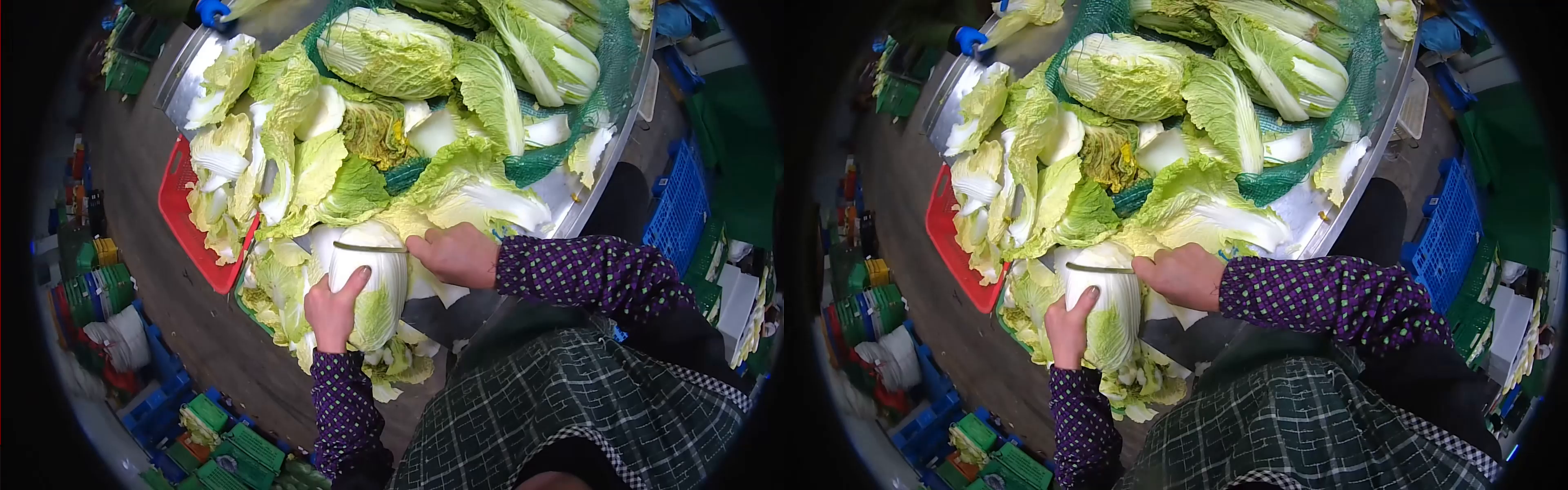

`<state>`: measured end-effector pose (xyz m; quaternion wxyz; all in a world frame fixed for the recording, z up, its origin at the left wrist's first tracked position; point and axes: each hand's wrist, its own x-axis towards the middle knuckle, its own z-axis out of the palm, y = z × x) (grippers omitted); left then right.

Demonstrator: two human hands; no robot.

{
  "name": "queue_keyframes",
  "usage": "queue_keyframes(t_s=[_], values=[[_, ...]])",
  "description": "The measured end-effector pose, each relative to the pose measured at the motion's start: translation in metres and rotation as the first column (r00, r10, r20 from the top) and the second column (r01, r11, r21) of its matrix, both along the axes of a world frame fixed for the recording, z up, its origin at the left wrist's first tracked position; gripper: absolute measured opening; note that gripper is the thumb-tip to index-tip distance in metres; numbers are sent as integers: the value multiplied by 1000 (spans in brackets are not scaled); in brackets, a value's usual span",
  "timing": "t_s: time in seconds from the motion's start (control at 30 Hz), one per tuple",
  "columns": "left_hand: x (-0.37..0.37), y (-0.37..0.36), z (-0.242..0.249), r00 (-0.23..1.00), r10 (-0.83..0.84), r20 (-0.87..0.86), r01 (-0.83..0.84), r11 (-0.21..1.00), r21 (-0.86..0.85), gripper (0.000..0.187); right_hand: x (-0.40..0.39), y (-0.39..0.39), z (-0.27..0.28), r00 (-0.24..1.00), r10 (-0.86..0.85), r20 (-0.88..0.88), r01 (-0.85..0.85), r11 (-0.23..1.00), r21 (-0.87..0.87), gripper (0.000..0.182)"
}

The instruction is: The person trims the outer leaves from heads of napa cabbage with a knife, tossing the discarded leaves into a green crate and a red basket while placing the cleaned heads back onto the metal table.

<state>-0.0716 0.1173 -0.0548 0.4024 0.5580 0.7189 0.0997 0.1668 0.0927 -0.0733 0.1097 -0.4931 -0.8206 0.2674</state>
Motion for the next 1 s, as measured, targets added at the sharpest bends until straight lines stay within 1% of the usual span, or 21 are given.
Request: queue_keyframes(t_s=[0.07,0.13,0.33,0.43,0.5,0.53,0.57,0.6,0.63,0.67,0.7,0.73,0.77,0.8,0.83,0.87,0.9,0.97,1.0], values=[[-2,1,-1,1000,-3,-5,3,1000,-10,54,-5,-2,1,1000,16,-22,-16,1000,-11,25],[-1,2,1,1000,3,28,-3,1000,-9,54,-10,-4,1,999,30,-43,-31,999,-29,25],[-9,2,-7,995,33,91,-29,999,-40,50,-8,1,3,999,-25,20,26,997,-66,23],[-6,5,-2,996,25,91,-21,999,-44,50,-13,3,-3,1000,2,-17,-3,999,-43,20],[-4,5,-1,998,22,66,-18,998,-55,51,-14,6,-5,998,-34,56,36,999,-29,18],[-1,7,0,999,20,45,-17,998,-61,51,-13,13,-10,998,-36,57,37,999,-23,18],[1,6,1,999,12,45,-10,998,-54,51,-13,21,-18,995,-33,99,45,991,-123,17],[3,2,0,1000,-20,-6,20,1000,-6,52,-10,27,-24,990,-25,140,55,975,-217,18],[4,1,1,996,-57,-64,60,997,46,52,-8,31,-26,990,-42,133,68,977,-201,18],[4,-3,-1,997,-55,-59,60,994,95,51,-6,33,-27,991,11,136,17,978,-208,19],[0,-7,-3,995,-65,-71,72,992,104,51,-6,31,-25,989,61,132,-30,974,-223,21],[-4,-9,-7,1000,-23,6,23,995,95,51,-6,34,-19,997,23,79,-1,964,-267,24],[-7,-9,-11,996,20,85,-28,996,88,50,-5,34,-20,997,20,74,-2,971,-241,24],[-12,-13,-13,992,15,126,-29,993,111,47,-6,28,-29,999,-35,20,39,960,-279,26],[-16,-17,-17,993,14,115,-30,990,136,47,-7,24,-31,996,-87,-34,72,946,-317,27],[-19,-23,-21,987,3,162,-35,979,199,47,-7,11,-31,988,-103,-116,74,969,-235,26],[-17,-29,-19,978,-10,207,-43,967,253,47,-10,2,-21,987,-134,-90,110,966,-234,23],[-13,-33,-14,981,5,191,-55,966,255,46,-10,-7,-3,989,-92,-113,78,990,-121,20],[-9,-32,-12,992,-11,129,-22,968,249,45,-10,-10,-2,989,-90,-116,76,990,-116,20]])
